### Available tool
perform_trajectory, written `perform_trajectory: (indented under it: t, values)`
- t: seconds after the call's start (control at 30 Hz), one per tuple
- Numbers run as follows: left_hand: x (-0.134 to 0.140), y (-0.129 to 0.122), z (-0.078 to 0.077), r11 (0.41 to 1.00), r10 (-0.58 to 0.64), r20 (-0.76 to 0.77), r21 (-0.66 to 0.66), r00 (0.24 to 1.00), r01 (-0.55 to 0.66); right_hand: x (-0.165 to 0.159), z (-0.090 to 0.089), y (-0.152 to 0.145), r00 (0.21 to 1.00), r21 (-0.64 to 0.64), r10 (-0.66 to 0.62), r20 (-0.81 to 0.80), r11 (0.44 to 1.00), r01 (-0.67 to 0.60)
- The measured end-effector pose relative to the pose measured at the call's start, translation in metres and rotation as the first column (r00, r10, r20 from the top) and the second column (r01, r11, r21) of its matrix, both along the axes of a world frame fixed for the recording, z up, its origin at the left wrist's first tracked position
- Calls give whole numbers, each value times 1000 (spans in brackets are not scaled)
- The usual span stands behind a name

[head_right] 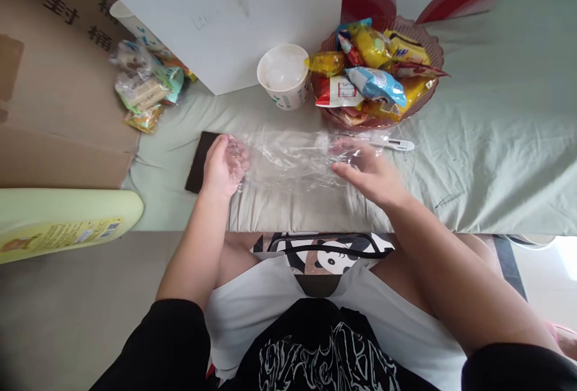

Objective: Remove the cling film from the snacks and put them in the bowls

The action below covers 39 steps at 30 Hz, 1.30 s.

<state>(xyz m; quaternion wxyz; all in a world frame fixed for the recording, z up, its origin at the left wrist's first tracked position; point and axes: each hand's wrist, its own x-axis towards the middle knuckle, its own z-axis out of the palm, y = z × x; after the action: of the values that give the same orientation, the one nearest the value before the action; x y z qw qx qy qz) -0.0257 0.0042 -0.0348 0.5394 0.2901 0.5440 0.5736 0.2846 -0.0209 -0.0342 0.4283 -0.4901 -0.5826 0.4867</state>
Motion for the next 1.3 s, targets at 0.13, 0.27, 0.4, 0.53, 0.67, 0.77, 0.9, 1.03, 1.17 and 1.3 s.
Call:
perform_trajectory:
  t: [0.13,0.27,0.4,0.53,0.67,0.77,0.9,1.03,1.17,1.3]
  values:
    - [-6,3,-6,998,37,16,-56,999,-36,0,-1,-2,998,-46,18,57,999,-15]
    - [-10,-1,-7,996,-88,-99,-17,991,87,-3,2,-3,984,-92,-94,-151,992,81]
    - [-13,-7,-13,956,-218,-320,118,922,267,-6,9,-3,970,-54,-135,-203,991,126]
    - [-15,-16,-13,808,-174,-710,292,682,511,-6,10,-2,960,58,-182,-213,978,198]
    - [-14,-21,-6,730,-114,-804,331,583,598,-3,8,-2,959,165,-262,-103,947,277]
    - [-13,-21,-4,792,0,-757,399,653,462,0,7,-2,933,247,-357,-38,902,355]
    - [-10,-27,-3,758,150,-801,469,579,453,2,4,1,909,295,-392,-145,860,418]
    - [-1,-38,4,672,106,-898,381,426,635,1,5,1,920,344,-318,-230,857,383]
    - [3,-39,9,710,64,-780,474,622,521,-1,7,0,931,346,-323,-172,865,364]
    - [10,-49,14,638,50,-800,486,598,597,-2,5,1,924,232,-310,-224,904,360]
